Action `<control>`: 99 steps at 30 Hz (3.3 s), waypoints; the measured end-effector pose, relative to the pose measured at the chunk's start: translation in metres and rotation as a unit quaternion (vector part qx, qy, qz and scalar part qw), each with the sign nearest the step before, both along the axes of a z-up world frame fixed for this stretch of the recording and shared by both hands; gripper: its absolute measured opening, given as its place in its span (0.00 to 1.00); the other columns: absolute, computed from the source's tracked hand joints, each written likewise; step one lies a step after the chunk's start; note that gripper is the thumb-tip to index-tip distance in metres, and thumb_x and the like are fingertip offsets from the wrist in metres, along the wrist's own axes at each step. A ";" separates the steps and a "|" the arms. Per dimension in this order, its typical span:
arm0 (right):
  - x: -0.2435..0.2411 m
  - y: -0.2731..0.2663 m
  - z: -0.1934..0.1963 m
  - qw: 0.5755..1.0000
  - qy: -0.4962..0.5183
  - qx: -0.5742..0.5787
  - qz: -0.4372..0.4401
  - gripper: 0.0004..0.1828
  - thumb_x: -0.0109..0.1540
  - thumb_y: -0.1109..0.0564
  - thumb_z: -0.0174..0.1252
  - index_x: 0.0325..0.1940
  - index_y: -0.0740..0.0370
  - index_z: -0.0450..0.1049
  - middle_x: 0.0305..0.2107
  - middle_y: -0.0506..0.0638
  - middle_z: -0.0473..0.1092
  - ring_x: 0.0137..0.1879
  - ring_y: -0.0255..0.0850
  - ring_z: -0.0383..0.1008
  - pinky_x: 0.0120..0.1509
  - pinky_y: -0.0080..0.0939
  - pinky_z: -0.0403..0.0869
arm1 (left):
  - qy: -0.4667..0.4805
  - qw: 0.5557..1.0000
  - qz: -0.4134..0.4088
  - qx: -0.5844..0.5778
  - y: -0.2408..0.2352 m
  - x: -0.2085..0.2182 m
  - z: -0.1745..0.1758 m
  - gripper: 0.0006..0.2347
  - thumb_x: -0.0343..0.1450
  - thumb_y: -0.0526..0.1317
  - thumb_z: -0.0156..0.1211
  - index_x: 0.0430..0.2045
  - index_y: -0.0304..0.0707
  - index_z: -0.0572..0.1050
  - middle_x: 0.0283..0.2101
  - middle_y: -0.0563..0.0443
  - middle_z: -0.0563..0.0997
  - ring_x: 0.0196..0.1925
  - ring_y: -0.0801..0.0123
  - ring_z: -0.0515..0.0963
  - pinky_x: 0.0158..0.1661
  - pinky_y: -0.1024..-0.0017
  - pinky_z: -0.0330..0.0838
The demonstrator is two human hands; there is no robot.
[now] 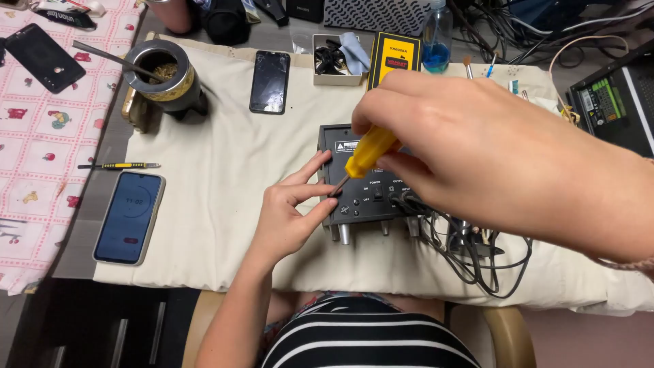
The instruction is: The person uses a yellow screwdriver to tighten screws on the back panel of a black electronic device. They then switch to a smaller screwdriver to work on additional screws on the same device while it rests on their lap.
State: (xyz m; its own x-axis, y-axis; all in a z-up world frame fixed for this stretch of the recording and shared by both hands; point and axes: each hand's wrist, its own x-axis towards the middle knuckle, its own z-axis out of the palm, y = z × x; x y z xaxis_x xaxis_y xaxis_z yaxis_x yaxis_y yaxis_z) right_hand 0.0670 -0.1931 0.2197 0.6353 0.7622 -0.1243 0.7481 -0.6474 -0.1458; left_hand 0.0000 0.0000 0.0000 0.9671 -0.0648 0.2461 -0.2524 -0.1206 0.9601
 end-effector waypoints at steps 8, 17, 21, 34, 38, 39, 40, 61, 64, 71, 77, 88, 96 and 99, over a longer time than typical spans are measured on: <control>-0.004 -0.038 0.010 0.959 0.033 0.267 -0.086 0.18 0.59 0.64 0.64 0.51 0.65 0.69 0.43 0.54 0.76 0.46 0.42 0.76 0.44 0.37 0.74 | 0.002 0.996 0.067 -0.056 -0.002 0.001 0.012 0.02 0.69 0.32 0.65 0.32 0.36 0.82 0.52 0.38 0.83 0.61 0.57 0.81 0.63 0.66 0.74; 0.053 -0.098 -0.050 0.789 0.149 0.576 -0.151 0.07 0.61 0.63 0.46 0.42 0.60 0.59 0.38 0.55 0.60 0.50 0.47 0.70 0.65 0.45 0.75 | -0.032 0.993 0.070 -0.084 -0.018 0.031 0.029 0.07 0.73 0.31 0.61 0.42 0.32 0.82 0.44 0.43 0.86 0.49 0.66 0.86 0.53 0.74 0.80; 0.049 -0.057 -0.021 0.932 -0.029 0.360 0.012 0.10 0.61 0.78 0.52 0.38 0.72 0.77 0.32 0.56 0.72 0.33 0.39 0.68 0.41 0.35 0.63 | -0.030 0.991 0.018 -0.126 -0.027 0.053 0.037 0.07 0.73 0.30 0.59 0.42 0.30 0.81 0.44 0.41 0.86 0.49 0.65 0.86 0.52 0.74 0.81; 0.094 -0.049 -0.088 0.957 0.057 0.249 0.139 0.10 0.66 0.60 0.61 0.51 0.60 0.80 0.38 0.50 0.77 0.40 0.44 0.78 0.45 0.43 0.74 | 0.001 0.992 -0.010 -0.125 -0.046 0.091 0.047 0.15 0.70 0.31 0.65 0.45 0.39 0.64 0.36 0.42 0.86 0.37 0.68 0.87 0.46 0.76 0.81; 0.104 -0.051 -0.091 0.963 0.091 0.220 0.126 0.07 0.66 0.59 0.59 0.48 0.59 0.79 0.37 0.47 0.78 0.39 0.41 0.78 0.44 0.41 0.74 | 0.027 0.990 -0.045 -0.133 -0.046 0.097 0.045 0.14 0.71 0.31 0.63 0.46 0.39 0.63 0.37 0.41 0.87 0.33 0.68 0.85 0.42 0.75 0.81; 0.107 -0.052 -0.092 0.965 0.097 0.213 0.120 0.06 0.66 0.59 0.60 0.46 0.57 0.79 0.37 0.46 0.78 0.38 0.40 0.77 0.44 0.40 0.73 | 0.036 0.989 -0.049 -0.134 -0.047 0.097 0.045 0.14 0.72 0.31 0.63 0.45 0.39 0.63 0.38 0.41 0.87 0.31 0.68 0.85 0.41 0.75 0.81; 0.109 -0.054 -0.095 0.965 0.099 0.213 0.118 0.06 0.66 0.59 0.60 0.46 0.57 0.79 0.37 0.46 0.78 0.38 0.40 0.77 0.44 0.40 0.73 | 0.038 0.989 -0.050 -0.135 -0.047 0.098 0.046 0.14 0.72 0.31 0.63 0.45 0.39 0.63 0.38 0.41 0.87 0.31 0.68 0.85 0.41 0.75 0.81; 0.284 -0.097 -0.300 0.962 0.015 0.094 -0.256 0.04 0.64 0.61 0.64 0.36 0.60 0.85 0.35 0.53 0.80 0.44 0.52 0.78 0.46 0.56 0.77 | -0.014 0.954 0.296 -0.053 0.069 0.008 -0.023 0.15 0.78 0.40 0.51 0.56 0.29 0.64 0.42 0.28 0.80 0.48 0.51 0.83 0.58 0.60 0.78; 0.281 -0.090 -0.297 0.954 0.073 0.093 -0.275 0.06 0.66 0.62 0.62 0.41 0.62 0.84 0.41 0.56 0.79 0.50 0.51 0.77 0.52 0.55 0.79 | 0.013 0.948 0.316 -0.044 0.076 0.003 -0.031 0.15 0.78 0.40 0.52 0.56 0.29 0.64 0.42 0.30 0.80 0.48 0.52 0.83 0.60 0.59 0.78; 0.272 -0.090 -0.281 0.966 0.049 0.062 -0.247 0.09 0.67 0.62 0.60 0.48 0.67 0.82 0.44 0.61 0.78 0.51 0.54 0.77 0.52 0.57 0.78 | 0.038 0.958 0.281 -0.045 0.060 0.005 -0.032 0.12 0.77 0.37 0.55 0.52 0.31 0.68 0.45 0.36 0.82 0.51 0.59 0.84 0.58 0.70 0.72; 0.222 -0.113 -0.222 0.952 -0.075 0.257 -0.149 0.08 0.71 0.66 0.61 0.53 0.68 0.83 0.39 0.56 0.79 0.42 0.46 0.75 0.50 0.46 0.70 | 0.011 0.980 0.198 0.025 0.030 0.004 -0.009 0.10 0.73 0.34 0.58 0.46 0.29 0.74 0.51 0.36 0.81 0.57 0.54 0.82 0.62 0.63 0.76; 0.057 -0.116 -0.133 0.724 0.029 0.680 -0.114 0.14 0.79 0.52 0.50 0.42 0.59 0.60 0.29 0.50 0.57 0.26 0.36 0.60 0.31 0.34 0.66 | -0.118 0.979 0.048 0.158 -0.014 -0.023 0.011 0.22 0.69 0.49 0.67 0.53 0.36 0.75 0.66 0.33 0.70 0.73 0.35 0.68 0.72 0.45 0.65; 0.035 -0.056 -0.111 0.644 0.044 0.752 -0.132 0.14 0.76 0.43 0.48 0.52 0.55 0.62 0.20 0.47 0.42 0.18 0.37 0.49 0.21 0.41 0.58 | -0.094 0.968 0.108 0.206 -0.015 -0.037 -0.005 0.22 0.69 0.44 0.71 0.55 0.38 0.73 0.67 0.36 0.72 0.71 0.41 0.71 0.70 0.51 0.66; 0.042 -0.054 -0.116 0.640 0.028 0.758 -0.118 0.14 0.77 0.45 0.49 0.51 0.58 0.61 0.19 0.49 0.42 0.18 0.39 0.50 0.20 0.42 0.58 | -0.087 0.971 0.104 0.198 -0.015 -0.037 -0.008 0.22 0.68 0.43 0.71 0.55 0.38 0.73 0.64 0.39 0.76 0.69 0.46 0.74 0.67 0.55 0.68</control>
State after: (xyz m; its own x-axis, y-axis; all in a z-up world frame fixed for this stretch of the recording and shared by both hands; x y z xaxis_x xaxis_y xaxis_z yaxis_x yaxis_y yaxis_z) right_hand 0.1086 -0.2466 0.1035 0.7827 -0.0833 0.6168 0.6208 0.1765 -0.7639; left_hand -0.0369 -0.0153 -0.0079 0.9156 0.0056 0.4020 -0.3363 -0.5374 0.7734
